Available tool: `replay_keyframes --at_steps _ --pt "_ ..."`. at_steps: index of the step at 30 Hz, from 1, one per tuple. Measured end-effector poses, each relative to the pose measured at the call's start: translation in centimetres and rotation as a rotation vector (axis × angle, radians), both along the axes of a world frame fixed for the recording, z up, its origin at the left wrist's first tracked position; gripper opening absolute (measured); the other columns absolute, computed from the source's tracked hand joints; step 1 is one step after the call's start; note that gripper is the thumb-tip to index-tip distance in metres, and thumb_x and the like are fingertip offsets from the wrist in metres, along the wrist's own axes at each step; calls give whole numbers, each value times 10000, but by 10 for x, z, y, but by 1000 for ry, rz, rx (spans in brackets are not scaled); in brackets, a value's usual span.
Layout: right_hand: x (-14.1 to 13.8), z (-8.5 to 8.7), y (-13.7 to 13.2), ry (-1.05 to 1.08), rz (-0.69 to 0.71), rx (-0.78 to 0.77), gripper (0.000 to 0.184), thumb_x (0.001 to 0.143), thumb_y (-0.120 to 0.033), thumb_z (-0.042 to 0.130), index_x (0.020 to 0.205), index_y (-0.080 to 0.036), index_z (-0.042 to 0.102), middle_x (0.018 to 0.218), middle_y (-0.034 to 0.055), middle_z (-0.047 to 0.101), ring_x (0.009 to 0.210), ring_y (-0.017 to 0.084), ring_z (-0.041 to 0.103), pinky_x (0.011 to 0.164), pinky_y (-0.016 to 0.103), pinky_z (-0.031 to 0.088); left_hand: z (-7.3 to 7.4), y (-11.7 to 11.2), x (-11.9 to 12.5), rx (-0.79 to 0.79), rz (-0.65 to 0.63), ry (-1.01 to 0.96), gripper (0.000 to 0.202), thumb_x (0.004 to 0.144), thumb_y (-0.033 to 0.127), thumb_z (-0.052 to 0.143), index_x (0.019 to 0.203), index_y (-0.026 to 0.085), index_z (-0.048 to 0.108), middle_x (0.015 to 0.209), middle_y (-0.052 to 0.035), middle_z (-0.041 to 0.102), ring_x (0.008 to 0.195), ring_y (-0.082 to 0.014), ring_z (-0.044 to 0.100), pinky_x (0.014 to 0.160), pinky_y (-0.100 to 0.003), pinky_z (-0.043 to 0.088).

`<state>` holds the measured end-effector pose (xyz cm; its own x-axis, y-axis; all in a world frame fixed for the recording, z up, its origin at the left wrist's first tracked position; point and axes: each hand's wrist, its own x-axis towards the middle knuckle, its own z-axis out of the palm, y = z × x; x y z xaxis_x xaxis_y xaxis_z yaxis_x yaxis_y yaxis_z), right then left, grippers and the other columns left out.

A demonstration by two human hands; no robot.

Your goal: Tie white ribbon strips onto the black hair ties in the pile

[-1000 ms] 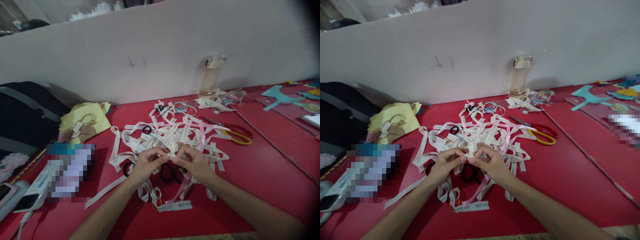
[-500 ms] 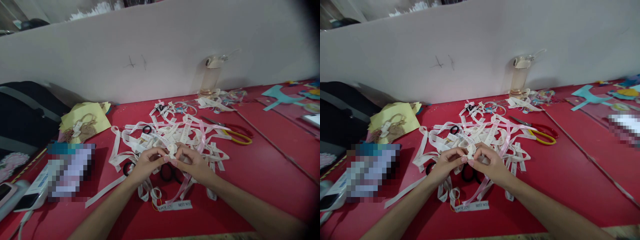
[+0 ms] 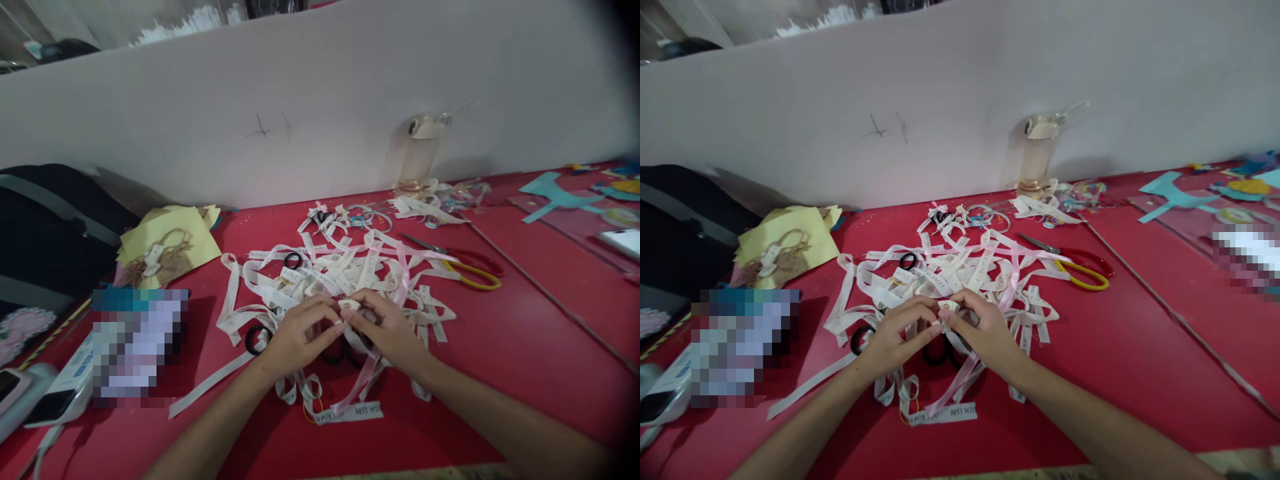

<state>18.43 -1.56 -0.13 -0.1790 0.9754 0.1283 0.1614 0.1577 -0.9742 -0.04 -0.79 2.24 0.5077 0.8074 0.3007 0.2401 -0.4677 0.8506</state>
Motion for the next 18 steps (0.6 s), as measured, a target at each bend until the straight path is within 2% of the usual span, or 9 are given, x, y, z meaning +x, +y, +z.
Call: replay_keyframes --at_steps 3,5,7,9,11,13,16,18 --pt "-2 1 -2 76 11 -55 229 856 -418 549 792 -199 563 638 -33 499 556 98 453 516 217 369 -2 1 0 -154 -6 -81 135 839 277 565 784 165 616 953 -78 620 913 -181 566 837 -292 424" --pt "-3 0 -3 181 21 -145 231 853 -435 550 807 -209 550 583 -53 466 468 80 397 436 204 315 -5 2 0 -305 1 -174 162 835 299 572 771 157 613 954 -73 619 850 -163 568 757 -262 437" --pt "-4 -1 -3 262 28 -199 235 845 -449 555 821 -215 547 570 -56 490 427 72 377 402 197 292 -9 3 0 -449 18 -265 173 829 316 581 784 153 613 965 -65 612 737 -124 553 646 -226 428" --pt "-4 -1 -2 280 36 -197 233 849 -446 552 849 -214 564 593 -39 550 444 83 432 420 205 335 -12 3 1 -547 47 -350 181 825 329 584 789 152 602 984 -56 603 614 -77 507 549 -202 394" --pt "-3 1 -1 255 49 -160 232 861 -434 540 880 -208 587 615 -16 593 516 109 518 492 225 409 -15 3 1 -584 79 -400 194 817 341 592 787 150 592 960 -47 597 544 -49 467 501 -193 368" --pt "-2 2 0 220 58 -128 234 873 -421 527 887 -200 599 626 -3 613 597 133 573 582 247 456 -15 3 1 -579 98 -402 205 815 353 594 794 149 591 877 -33 590 550 -56 477 498 -191 372" --pt "-1 5 0 175 52 -113 225 870 -412 533 900 -199 600 680 0 626 644 137 584 625 248 465 -12 4 0 -537 95 -346 209 824 360 583 818 152 601 764 -14 559 622 -89 510 532 -193 398" --pt "-1 6 0 117 41 -102 220 838 -411 580 898 -201 605 728 -2 621 653 131 570 605 233 453 -9 5 -1 -495 77 -308 200 825 347 588 819 148 610 783 -18 558 655 -93 513 575 -201 414"
